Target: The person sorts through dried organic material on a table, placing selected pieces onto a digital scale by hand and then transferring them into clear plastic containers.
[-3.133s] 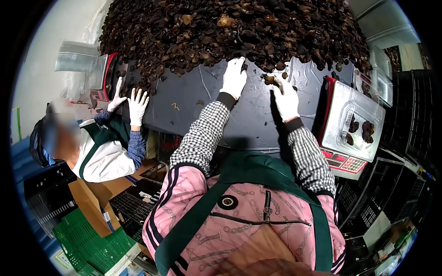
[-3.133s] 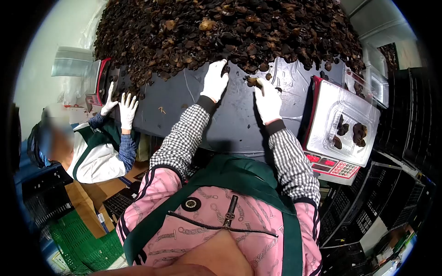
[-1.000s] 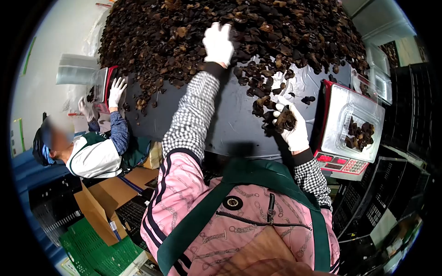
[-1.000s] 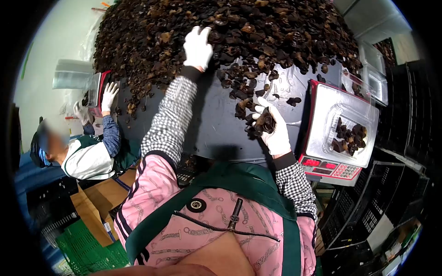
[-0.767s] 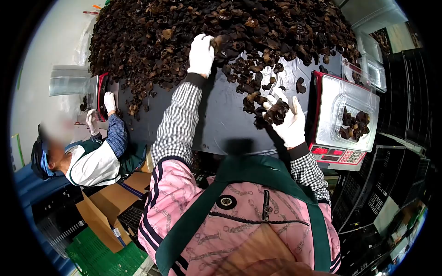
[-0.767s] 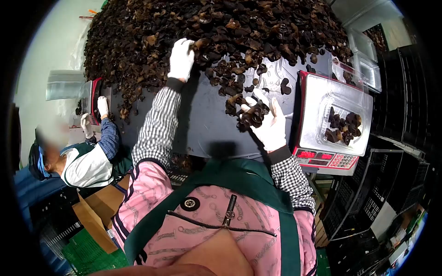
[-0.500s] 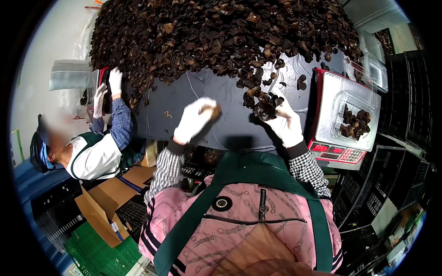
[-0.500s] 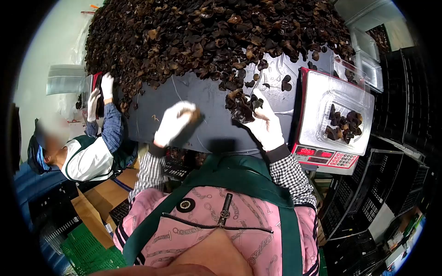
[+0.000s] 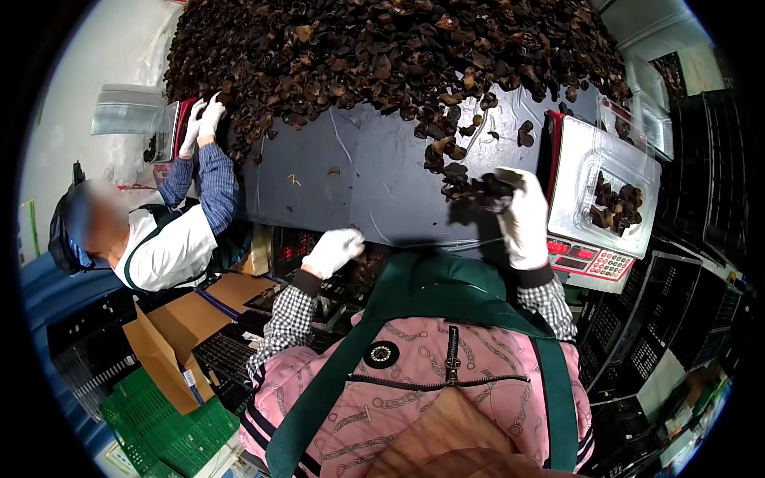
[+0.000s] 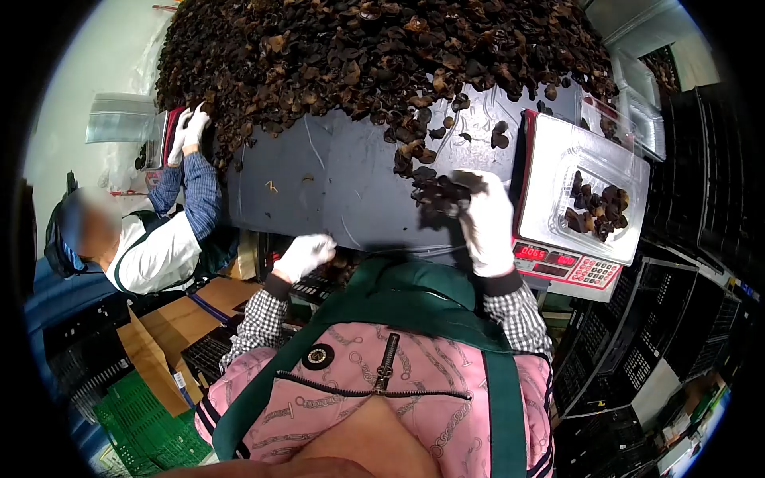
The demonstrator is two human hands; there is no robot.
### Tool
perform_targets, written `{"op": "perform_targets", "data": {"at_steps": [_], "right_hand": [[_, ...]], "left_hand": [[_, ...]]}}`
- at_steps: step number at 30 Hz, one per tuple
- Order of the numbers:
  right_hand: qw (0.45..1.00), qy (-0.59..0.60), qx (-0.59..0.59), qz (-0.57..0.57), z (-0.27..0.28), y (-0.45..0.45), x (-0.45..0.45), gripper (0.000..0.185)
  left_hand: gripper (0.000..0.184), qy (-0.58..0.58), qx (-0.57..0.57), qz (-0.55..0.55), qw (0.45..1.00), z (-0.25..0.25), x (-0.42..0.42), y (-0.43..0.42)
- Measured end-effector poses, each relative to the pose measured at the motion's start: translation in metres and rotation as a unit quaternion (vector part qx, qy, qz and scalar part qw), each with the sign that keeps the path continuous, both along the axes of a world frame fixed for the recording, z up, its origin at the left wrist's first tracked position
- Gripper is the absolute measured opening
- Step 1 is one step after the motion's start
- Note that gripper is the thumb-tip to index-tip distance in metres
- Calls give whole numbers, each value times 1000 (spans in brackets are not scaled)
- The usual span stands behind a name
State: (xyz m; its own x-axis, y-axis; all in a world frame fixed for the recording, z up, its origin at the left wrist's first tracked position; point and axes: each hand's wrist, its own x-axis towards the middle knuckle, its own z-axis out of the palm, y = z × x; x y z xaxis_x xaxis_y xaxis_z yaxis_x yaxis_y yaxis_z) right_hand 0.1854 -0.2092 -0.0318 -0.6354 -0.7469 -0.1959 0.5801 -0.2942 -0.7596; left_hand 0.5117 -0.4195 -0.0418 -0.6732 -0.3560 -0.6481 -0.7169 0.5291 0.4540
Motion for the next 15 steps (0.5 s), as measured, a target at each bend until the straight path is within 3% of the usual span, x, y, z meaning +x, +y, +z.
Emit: {"op": "perform_targets", "data": {"at_steps": [1,2,3,4,5,7,10,14,15], "right_hand": [[986,145,80,-26,12,13,-9,42],[991,118,45,-52,25,27,-18,42],[946,254,173,-99,55,39,-30,35],[917,286,247,-130,60,58,-47,35],[836,401,330,-179,74,70,-58,31],[840,375,267,-288,76,94,-80,25],[802,364,331,-339,61,132,-113,26],[786,406,380,-271,26,161,-138,31],[734,449,455,-230,31,160,-136,36]], "left_hand": [[27,102,-23,39,994,0,-22,1],[21,202,-46,76,975,-1,-46,4],[21,266,-85,95,955,1,-74,8],[22,329,-123,113,929,2,-102,12],[27,357,-153,99,916,-2,-128,13],[38,366,-205,65,906,-7,-173,14],[51,302,-276,-10,913,-28,-214,14],[43,304,-207,-14,930,-51,-214,5],[38,392,-212,5,895,-59,-205,0]]}}
